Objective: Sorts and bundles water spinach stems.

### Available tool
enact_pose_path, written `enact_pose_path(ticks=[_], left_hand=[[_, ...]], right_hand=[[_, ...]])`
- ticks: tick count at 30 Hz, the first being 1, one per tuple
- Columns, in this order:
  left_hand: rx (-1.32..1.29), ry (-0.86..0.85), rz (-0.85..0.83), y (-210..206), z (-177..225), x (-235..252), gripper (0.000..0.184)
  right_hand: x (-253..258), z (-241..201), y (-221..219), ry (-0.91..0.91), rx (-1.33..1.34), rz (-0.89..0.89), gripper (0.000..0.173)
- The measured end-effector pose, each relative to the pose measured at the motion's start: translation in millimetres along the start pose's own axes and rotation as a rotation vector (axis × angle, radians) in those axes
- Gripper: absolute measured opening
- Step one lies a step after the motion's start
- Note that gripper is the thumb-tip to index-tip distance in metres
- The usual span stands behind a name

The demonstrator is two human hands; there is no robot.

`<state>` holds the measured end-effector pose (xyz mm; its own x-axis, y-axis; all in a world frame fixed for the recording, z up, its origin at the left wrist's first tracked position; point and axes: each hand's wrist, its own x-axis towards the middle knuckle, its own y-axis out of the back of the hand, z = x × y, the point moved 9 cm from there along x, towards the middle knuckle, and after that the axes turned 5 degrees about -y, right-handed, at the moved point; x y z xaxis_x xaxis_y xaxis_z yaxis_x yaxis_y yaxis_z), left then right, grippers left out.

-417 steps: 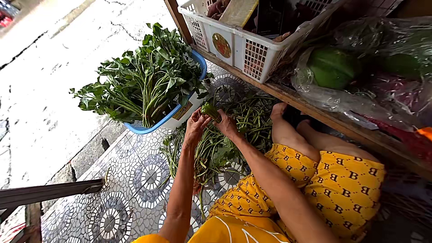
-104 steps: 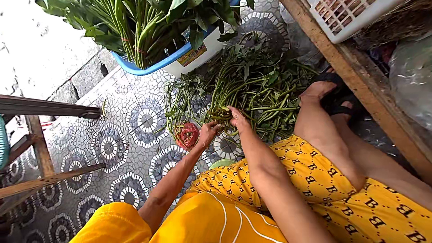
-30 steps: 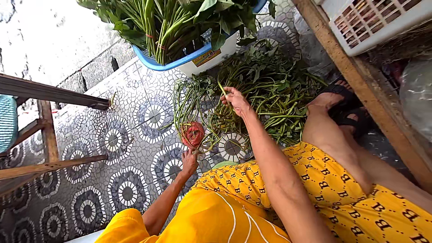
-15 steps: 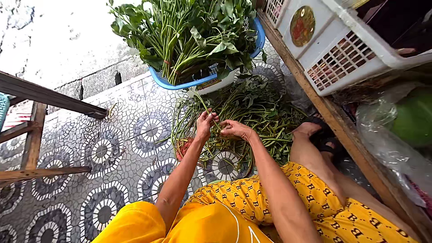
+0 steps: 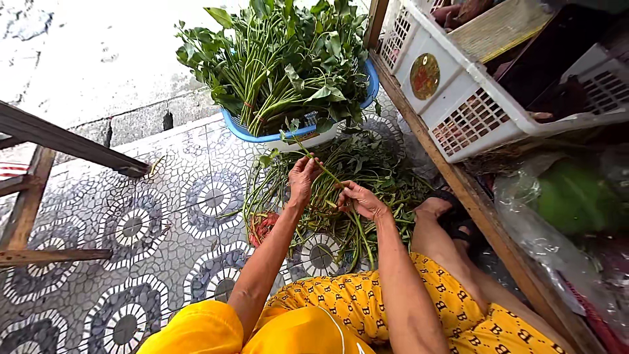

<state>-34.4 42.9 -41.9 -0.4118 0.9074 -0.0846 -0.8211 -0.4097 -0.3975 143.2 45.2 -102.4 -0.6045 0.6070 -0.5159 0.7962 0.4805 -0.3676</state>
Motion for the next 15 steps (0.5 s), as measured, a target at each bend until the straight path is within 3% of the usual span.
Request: enact_pose_path(ticks=[4,10,15], left_hand=[[0.091,-0.062,0.016,1,3,3,0.014],[0.274,-0.098,-0.134,5,8,0,0.027],[0.388,-0.143,-0.201,9,18,-1,0.025]], right_hand=[[0,0,6,0.01,0.031,0.051,0.024],[-2,-2,13,0.006,0.054,0.118,0.024],[4,-3,15,0.035,0.055,0.145,0.025]])
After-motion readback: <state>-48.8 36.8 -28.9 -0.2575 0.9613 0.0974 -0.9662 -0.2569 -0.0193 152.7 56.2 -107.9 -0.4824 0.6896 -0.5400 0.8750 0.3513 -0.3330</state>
